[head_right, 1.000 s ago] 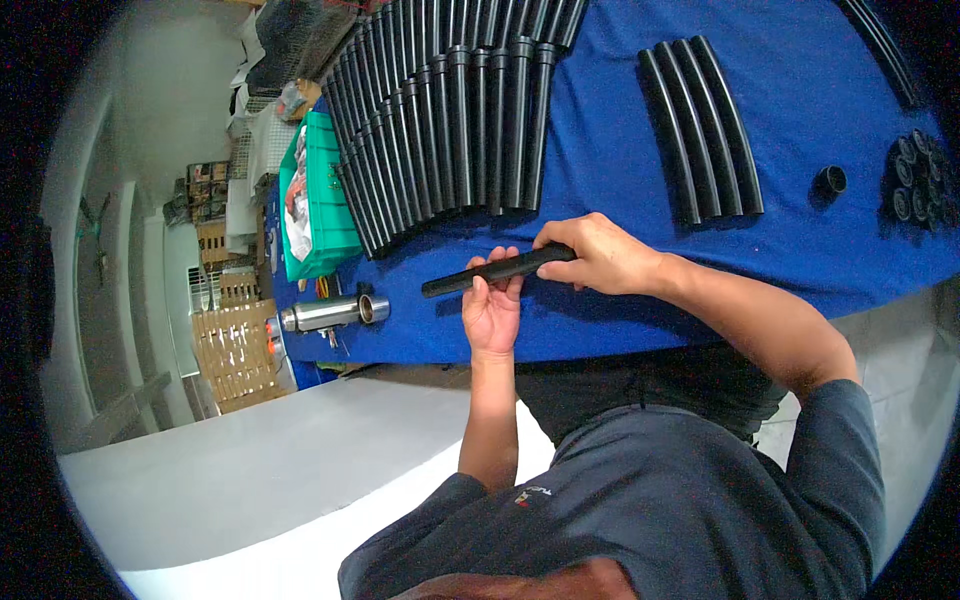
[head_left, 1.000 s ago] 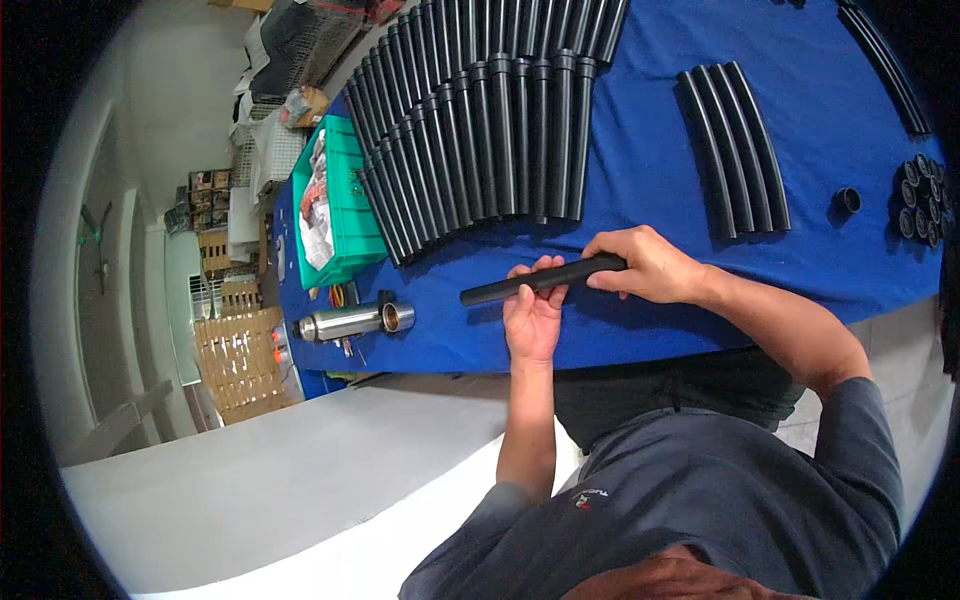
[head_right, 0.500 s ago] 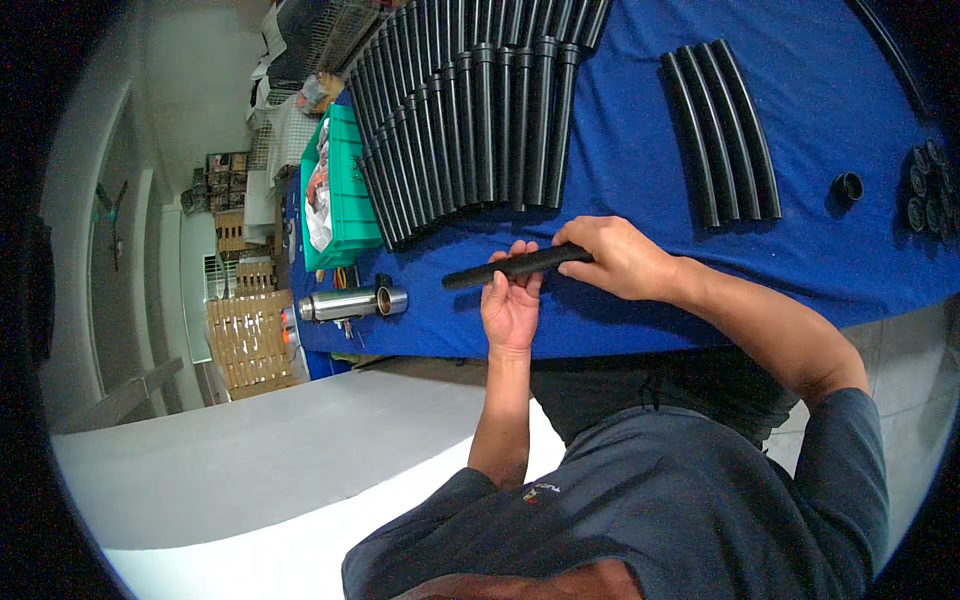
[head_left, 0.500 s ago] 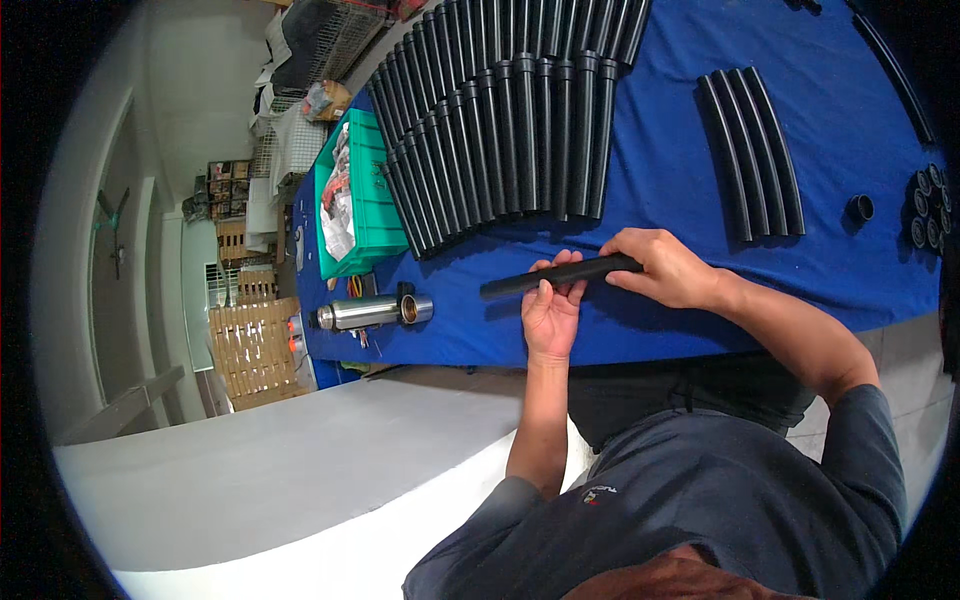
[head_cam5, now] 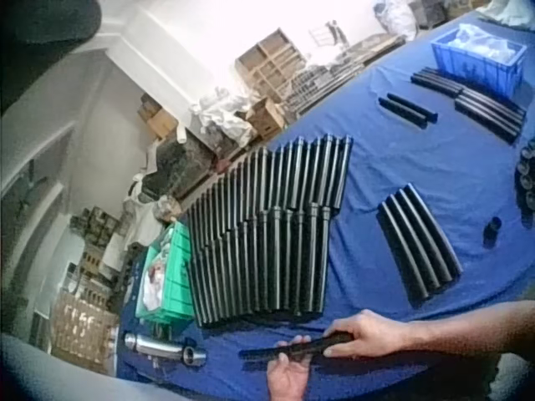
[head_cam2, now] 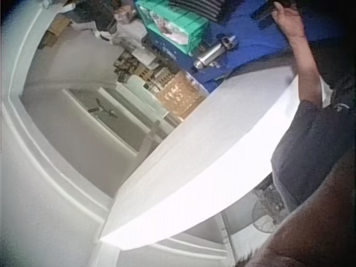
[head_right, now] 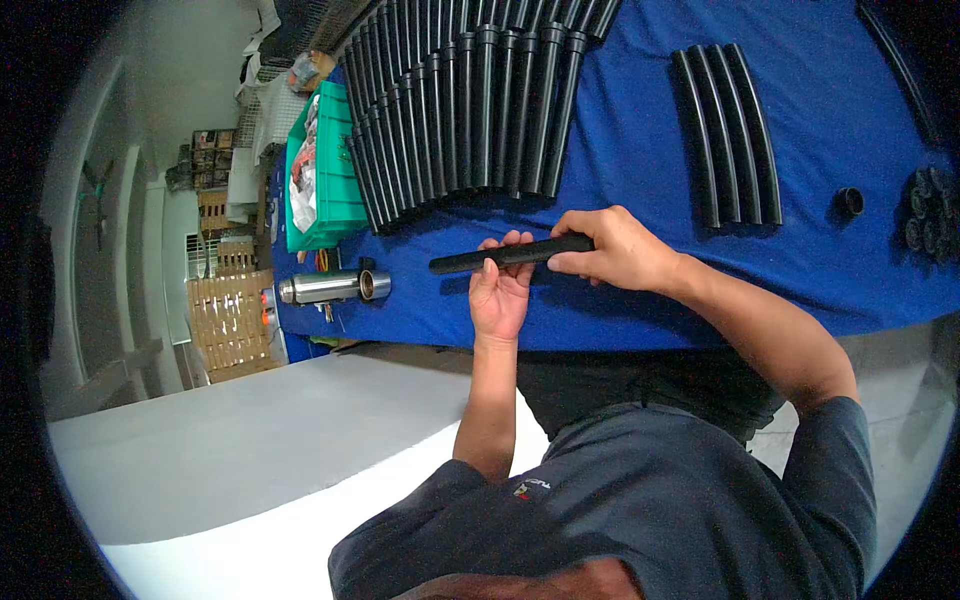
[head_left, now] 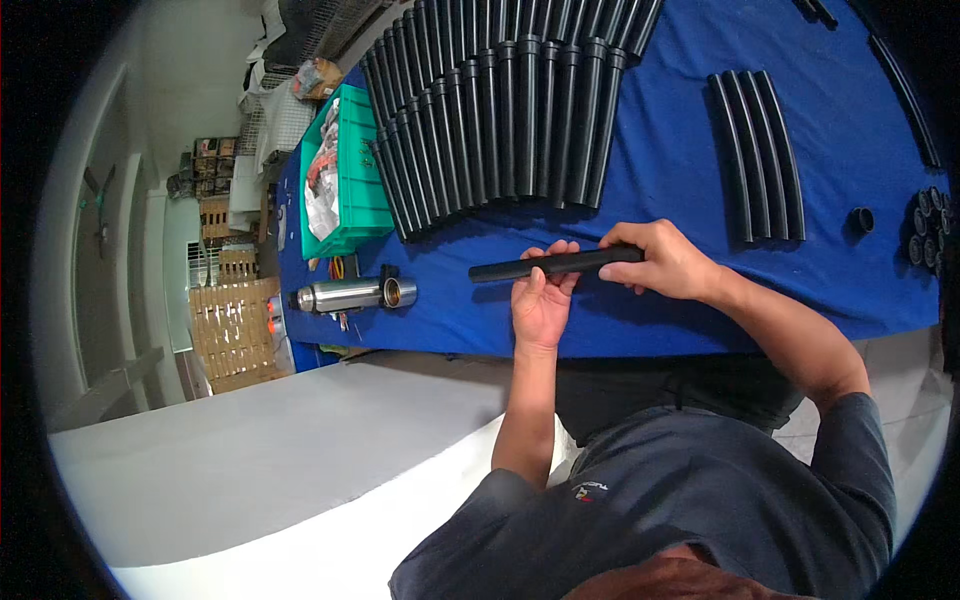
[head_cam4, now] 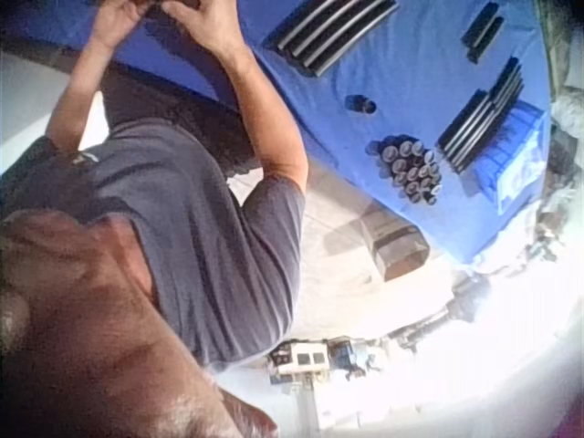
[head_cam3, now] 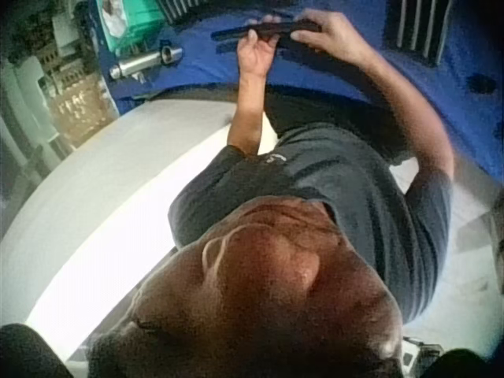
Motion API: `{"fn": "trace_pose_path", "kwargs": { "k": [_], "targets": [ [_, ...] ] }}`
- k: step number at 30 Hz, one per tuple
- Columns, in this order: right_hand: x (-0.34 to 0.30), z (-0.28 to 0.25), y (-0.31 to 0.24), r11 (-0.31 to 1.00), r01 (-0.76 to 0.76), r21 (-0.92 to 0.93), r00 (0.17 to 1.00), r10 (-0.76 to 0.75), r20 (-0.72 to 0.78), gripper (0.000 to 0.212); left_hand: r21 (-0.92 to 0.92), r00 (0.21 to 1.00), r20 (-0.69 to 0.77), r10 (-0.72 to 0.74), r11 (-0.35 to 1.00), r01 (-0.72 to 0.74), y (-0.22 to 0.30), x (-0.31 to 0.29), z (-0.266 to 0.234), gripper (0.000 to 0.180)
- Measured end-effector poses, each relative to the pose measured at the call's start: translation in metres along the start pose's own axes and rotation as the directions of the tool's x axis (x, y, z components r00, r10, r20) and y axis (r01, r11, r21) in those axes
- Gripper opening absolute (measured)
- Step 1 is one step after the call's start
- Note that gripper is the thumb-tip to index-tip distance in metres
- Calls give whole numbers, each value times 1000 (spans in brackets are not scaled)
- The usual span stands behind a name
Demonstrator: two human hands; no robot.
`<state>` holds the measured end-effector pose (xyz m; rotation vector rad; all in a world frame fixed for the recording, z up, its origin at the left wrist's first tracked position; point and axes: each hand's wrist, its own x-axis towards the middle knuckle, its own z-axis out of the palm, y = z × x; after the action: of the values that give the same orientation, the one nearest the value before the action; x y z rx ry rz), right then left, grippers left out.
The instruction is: Manually assemble small black cylindrical parts with end caps.
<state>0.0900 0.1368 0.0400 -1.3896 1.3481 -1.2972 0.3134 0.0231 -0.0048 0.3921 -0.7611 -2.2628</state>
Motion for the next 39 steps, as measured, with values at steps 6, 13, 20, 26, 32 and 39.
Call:
{"fn": "trace_pose_path", "kwargs": {
  "k": [6,13,20,26,32,39],
  "targets": [
    [2,5,7,882,358,-307,903,-411,-126,29,-37,999,-27,-27,999,26,1,0,5,25],
    [2,10,23,839,425,-340,853,-497,-159,28,-28,998,-40,-44,999,43,0,1,9,25],
    [2,4,13,894,330,-302,920,-376,-111,31,-19,999,-43,-31,999,30,0,1,7,26],
    [0,6,14,978,183,-101,977,-192,-95,29,-19,1000,-18,-15,1000,15,1,1,3,27],
    [4,-4,-10,993,-114,22,993,113,36,29,-36,999,-23,-38,999,37,2,0,4,23],
    [0,-3,-2,990,67,-125,997,-71,-24,33,-67,1000,-15,-26,997,25,2,1,1,24]
  ]
}}
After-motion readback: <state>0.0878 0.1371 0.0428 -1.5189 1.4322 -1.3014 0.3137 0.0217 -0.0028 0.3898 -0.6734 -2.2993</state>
